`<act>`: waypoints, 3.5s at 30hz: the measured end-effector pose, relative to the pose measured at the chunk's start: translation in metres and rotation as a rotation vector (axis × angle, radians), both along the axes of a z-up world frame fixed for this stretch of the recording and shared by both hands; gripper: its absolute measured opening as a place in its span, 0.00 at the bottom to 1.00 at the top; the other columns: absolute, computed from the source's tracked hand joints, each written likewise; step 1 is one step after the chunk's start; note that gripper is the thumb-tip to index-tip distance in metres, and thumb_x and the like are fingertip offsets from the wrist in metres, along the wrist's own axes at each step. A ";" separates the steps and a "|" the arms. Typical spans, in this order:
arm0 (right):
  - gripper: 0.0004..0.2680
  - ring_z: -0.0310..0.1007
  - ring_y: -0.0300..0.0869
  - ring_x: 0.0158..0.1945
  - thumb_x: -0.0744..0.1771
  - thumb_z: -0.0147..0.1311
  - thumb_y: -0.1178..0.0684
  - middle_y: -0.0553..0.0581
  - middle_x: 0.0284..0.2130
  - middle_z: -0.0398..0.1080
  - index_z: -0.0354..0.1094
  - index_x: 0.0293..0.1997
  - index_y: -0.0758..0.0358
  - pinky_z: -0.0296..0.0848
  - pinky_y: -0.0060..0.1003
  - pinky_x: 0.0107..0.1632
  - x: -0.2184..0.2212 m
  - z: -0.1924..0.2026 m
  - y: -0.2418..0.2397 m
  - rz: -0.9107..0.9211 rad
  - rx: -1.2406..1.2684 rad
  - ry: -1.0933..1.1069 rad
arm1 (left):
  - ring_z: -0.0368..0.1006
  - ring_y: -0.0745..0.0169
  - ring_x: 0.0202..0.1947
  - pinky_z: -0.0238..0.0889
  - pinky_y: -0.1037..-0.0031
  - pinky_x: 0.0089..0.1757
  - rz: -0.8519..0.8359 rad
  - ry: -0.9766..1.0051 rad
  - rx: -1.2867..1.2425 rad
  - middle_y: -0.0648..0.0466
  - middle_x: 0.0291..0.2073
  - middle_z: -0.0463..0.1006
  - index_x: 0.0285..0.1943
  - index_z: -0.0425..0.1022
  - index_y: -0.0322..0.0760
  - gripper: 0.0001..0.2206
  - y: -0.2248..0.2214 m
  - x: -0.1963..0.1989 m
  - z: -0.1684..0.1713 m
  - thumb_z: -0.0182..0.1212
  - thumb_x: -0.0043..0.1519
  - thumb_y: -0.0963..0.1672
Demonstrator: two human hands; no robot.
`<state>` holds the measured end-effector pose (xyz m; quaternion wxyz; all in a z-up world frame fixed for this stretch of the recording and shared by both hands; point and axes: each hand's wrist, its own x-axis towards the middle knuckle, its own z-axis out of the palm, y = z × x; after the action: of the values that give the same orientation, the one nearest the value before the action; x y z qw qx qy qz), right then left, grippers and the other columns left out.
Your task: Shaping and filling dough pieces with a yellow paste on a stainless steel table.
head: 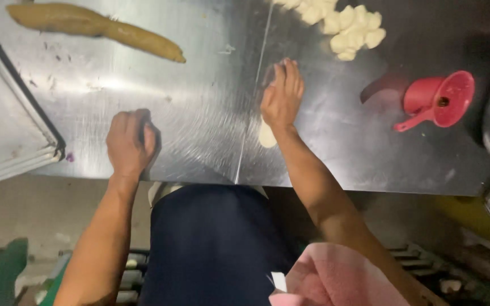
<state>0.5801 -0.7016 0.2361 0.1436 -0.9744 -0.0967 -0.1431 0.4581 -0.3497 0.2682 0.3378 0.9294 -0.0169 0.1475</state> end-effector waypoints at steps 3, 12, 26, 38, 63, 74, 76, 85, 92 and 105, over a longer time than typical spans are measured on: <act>0.15 0.51 0.59 0.76 0.70 0.43 0.57 0.66 0.69 0.58 0.61 0.66 0.66 0.48 0.56 0.75 0.017 -0.004 0.000 0.027 0.095 -0.024 | 0.71 0.42 0.45 0.67 0.57 0.46 0.030 -0.038 0.006 0.45 0.41 0.73 0.54 0.75 0.37 0.11 0.002 0.006 -0.006 0.60 0.63 0.38; 0.14 0.56 0.58 0.72 0.70 0.44 0.57 0.65 0.66 0.61 0.63 0.64 0.67 0.52 0.55 0.72 0.023 0.003 0.002 0.047 0.075 -0.096 | 0.70 0.40 0.45 0.66 0.55 0.45 0.010 0.013 0.038 0.44 0.40 0.72 0.54 0.74 0.37 0.13 0.000 -0.002 -0.004 0.61 0.60 0.39; 0.17 0.63 0.60 0.63 0.65 0.56 0.58 0.65 0.58 0.65 0.64 0.61 0.68 0.57 0.56 0.65 0.040 0.028 0.063 0.070 0.165 -0.151 | 0.69 0.39 0.40 0.64 0.54 0.41 0.062 -0.019 -0.017 0.43 0.35 0.70 0.47 0.72 0.35 0.10 0.002 0.000 0.015 0.61 0.57 0.39; 0.14 0.68 0.57 0.58 0.65 0.65 0.58 0.62 0.54 0.67 0.66 0.52 0.64 0.68 0.48 0.60 0.036 0.027 0.209 0.333 0.436 -0.079 | 0.69 0.41 0.38 0.65 0.55 0.39 0.016 -0.058 -0.092 0.43 0.33 0.69 0.46 0.72 0.32 0.11 0.014 0.003 0.004 0.60 0.55 0.39; 0.11 0.77 0.44 0.41 0.66 0.62 0.60 0.61 0.44 0.70 0.71 0.53 0.67 0.77 0.36 0.43 -0.100 0.046 -0.022 -0.108 0.566 0.215 | 0.72 0.42 0.42 0.66 0.57 0.44 0.033 -0.047 0.028 0.45 0.39 0.73 0.49 0.74 0.38 0.07 -0.001 0.004 -0.005 0.60 0.63 0.39; 0.20 0.76 0.48 0.34 0.61 0.66 0.60 0.64 0.40 0.70 0.67 0.57 0.70 0.75 0.40 0.38 -0.084 0.056 -0.027 -0.097 0.491 0.262 | 0.72 0.40 0.44 0.66 0.58 0.45 0.083 -0.098 -0.077 0.42 0.42 0.74 0.52 0.75 0.33 0.07 -0.042 0.006 -0.008 0.58 0.67 0.39; 0.12 0.78 0.47 0.38 0.64 0.61 0.62 0.62 0.44 0.71 0.72 0.52 0.69 0.77 0.37 0.40 -0.090 0.061 -0.027 -0.049 0.597 0.155 | 0.73 0.37 0.48 0.67 0.58 0.49 -0.107 -0.142 -0.245 0.38 0.46 0.75 0.58 0.73 0.27 0.11 -0.084 0.006 0.006 0.54 0.68 0.38; 0.10 0.73 0.54 0.47 0.65 0.59 0.66 0.60 0.43 0.72 0.74 0.50 0.68 0.73 0.43 0.50 -0.079 0.018 -0.035 0.069 0.422 -0.037 | 0.72 0.37 0.44 0.67 0.57 0.44 -0.380 0.012 -0.255 0.40 0.40 0.74 0.55 0.78 0.30 0.14 -0.246 0.066 -0.028 0.62 0.60 0.38; 0.16 0.75 0.47 0.40 0.63 0.64 0.62 0.61 0.45 0.72 0.72 0.57 0.65 0.74 0.38 0.45 -0.070 0.041 -0.061 0.070 0.634 0.241 | 0.74 0.38 0.42 0.68 0.57 0.44 -0.394 -0.040 -0.156 0.43 0.38 0.76 0.44 0.82 0.32 0.07 -0.235 0.088 -0.039 0.64 0.59 0.38; 0.16 0.68 0.40 0.39 0.62 0.68 0.60 0.54 0.39 0.67 0.73 0.54 0.61 0.73 0.35 0.45 -0.044 0.000 -0.078 0.118 0.664 0.393 | 0.74 0.37 0.44 0.68 0.59 0.46 -0.492 0.220 -0.229 0.41 0.41 0.75 0.46 0.79 0.35 0.12 -0.236 0.111 -0.044 0.68 0.53 0.38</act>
<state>0.5359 -0.7796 0.2361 0.4749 -0.8766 -0.0719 0.0315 0.5691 -0.5859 0.2243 0.4661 0.8636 -0.1884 -0.0397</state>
